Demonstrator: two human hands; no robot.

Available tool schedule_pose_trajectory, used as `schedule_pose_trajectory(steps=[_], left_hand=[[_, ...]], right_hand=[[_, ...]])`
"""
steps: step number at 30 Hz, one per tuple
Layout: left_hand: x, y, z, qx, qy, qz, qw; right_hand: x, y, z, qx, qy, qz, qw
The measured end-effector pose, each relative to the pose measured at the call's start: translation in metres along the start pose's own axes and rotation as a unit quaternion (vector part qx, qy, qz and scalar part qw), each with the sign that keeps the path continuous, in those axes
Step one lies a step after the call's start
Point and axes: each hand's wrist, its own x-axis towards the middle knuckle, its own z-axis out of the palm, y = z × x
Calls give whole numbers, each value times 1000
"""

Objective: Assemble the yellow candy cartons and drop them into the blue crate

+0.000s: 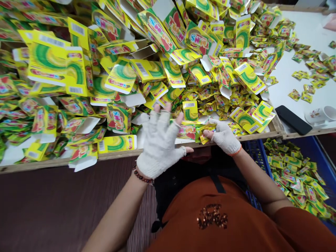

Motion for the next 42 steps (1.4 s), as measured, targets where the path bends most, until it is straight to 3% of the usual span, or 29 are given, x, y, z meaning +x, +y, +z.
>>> schedule_pose_trajectory(steps=[2, 4, 10, 12, 15, 18, 20, 24, 27, 30, 34, 38, 42], left_hand=[[5, 4, -14, 60, -84, 55, 993], [12, 9, -20, 79, -128, 78, 986], [18, 23, -20, 115, -161, 47, 979], [18, 17, -27, 72, -200, 10, 977], [22, -3, -38, -10, -288, -42, 957], [26, -17, -42, -63, -376, -28, 924], [25, -14, -38, -49, -354, -18, 934], [10, 11, -22, 87, -139, -23, 986], [-3, 18, -3, 151, -73, -8, 986], [-10, 13, 15, 158, -74, -41, 984], [-10, 9, 23, 152, -111, -73, 979], [-9, 16, 25, 132, -120, -84, 980], [-8, 19, 26, 112, -125, -74, 983]], right_hand=[[1, -8, -7, -49, -25, -52, 997], [1, -15, -9, -82, -45, -92, 991], [-2, -25, -8, -78, -71, -114, 988], [-4, -25, -9, -134, -66, -178, 973], [-6, -27, -9, -215, -98, -299, 925], [-5, -30, -7, -221, -108, -352, 903], [-4, -31, -5, -201, -81, -308, 926], [-1, -25, 3, -64, 19, -145, 987], [0, -15, 11, 37, 38, -51, 997], [0, -8, 18, 75, 48, -8, 996], [-2, -7, 22, 72, 131, 3, 989], [-4, -7, 19, -54, 159, -54, 984], [-3, -5, 11, -178, 142, -80, 970]])
